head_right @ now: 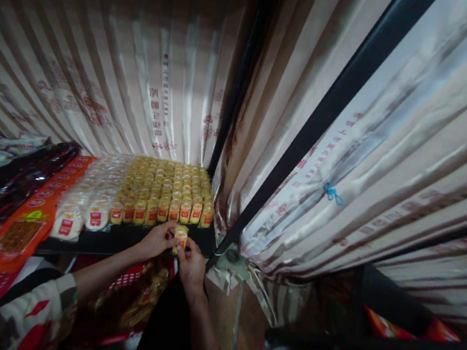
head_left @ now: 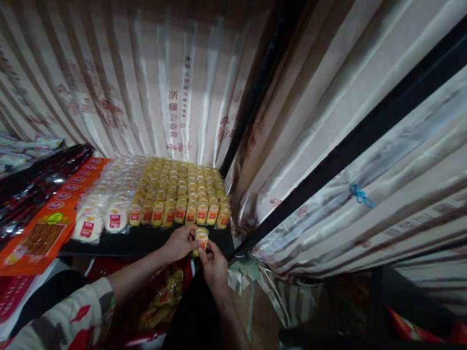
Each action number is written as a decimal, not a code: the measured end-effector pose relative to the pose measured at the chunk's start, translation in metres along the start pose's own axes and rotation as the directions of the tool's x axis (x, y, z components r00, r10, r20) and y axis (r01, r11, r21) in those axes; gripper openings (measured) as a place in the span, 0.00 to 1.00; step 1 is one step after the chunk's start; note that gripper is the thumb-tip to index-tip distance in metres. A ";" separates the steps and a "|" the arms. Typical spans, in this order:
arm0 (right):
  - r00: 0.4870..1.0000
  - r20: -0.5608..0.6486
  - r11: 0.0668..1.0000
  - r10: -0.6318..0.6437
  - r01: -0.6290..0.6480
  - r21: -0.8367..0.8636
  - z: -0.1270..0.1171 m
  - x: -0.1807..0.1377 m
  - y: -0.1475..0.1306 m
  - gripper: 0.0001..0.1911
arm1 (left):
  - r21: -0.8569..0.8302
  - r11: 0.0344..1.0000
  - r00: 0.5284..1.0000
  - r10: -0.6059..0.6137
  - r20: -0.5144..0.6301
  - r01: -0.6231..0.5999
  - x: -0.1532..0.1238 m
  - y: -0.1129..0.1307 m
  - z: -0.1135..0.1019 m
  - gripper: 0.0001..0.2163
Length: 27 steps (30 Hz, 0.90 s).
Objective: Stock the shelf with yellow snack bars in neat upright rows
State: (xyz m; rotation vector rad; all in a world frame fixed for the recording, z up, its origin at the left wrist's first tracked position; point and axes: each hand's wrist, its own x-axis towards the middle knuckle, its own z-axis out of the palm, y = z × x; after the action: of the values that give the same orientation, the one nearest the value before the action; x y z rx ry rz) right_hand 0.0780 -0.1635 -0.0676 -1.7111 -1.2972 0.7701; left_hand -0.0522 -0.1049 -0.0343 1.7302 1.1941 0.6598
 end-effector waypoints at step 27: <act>0.903 -0.313 0.944 -0.294 0.223 -0.243 0.010 0.034 0.030 0.28 | 0.333 0.943 0.973 0.051 -0.224 0.027 0.058 0.034 0.032 0.16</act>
State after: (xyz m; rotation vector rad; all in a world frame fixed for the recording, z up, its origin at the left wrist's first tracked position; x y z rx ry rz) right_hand 0.0922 -0.1313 -0.0981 -1.6895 -1.3500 0.1731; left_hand 0.0113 -0.0675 -0.0221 1.9820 1.5285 0.7111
